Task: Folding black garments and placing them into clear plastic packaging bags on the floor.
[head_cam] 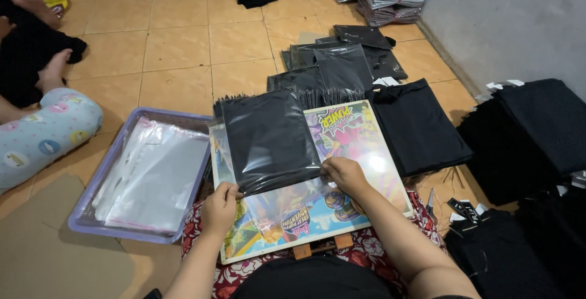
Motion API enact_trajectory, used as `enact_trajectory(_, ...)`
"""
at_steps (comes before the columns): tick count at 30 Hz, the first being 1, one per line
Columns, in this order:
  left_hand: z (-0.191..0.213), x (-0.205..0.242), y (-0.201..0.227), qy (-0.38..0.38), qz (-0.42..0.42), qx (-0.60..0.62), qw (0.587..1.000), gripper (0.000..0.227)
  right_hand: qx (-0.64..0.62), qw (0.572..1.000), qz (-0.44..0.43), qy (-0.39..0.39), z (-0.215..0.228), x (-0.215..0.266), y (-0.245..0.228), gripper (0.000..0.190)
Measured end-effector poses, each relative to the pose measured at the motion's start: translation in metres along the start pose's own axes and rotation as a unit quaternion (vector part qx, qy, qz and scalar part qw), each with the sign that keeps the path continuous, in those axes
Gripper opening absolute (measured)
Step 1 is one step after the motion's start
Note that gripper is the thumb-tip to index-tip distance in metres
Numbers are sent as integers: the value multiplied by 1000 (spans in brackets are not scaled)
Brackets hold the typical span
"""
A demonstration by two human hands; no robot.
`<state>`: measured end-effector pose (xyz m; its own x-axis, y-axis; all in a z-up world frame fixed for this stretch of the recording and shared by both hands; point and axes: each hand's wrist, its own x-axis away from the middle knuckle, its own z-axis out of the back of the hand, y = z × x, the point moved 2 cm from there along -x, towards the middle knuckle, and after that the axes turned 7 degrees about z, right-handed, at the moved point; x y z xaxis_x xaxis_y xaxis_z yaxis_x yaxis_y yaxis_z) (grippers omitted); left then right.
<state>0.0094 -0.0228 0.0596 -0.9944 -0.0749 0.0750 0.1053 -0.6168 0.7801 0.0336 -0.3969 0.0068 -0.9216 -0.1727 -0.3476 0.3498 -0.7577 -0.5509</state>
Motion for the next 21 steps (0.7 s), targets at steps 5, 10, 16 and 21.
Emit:
enact_trajectory(5, -11, 0, -3, 46, 2, -80, 996, 28, 15, 993, -110, -41, 4, -3, -17, 17)
enact_trajectory(10, -26, -7, -13, 96, 11, -137, 986, 30, 41, 986, -153, -57, 2, -9, -29, 21)
enact_trajectory(16, -44, -15, -26, 197, -45, -236, 950, 30, 84, 980, -171, -60, -10, -10, -16, 32)
enact_trajectory(21, -53, -21, -29, 270, -99, -291, 913, 34, 141, 977, -153, -42, -16, -8, -15, 32)
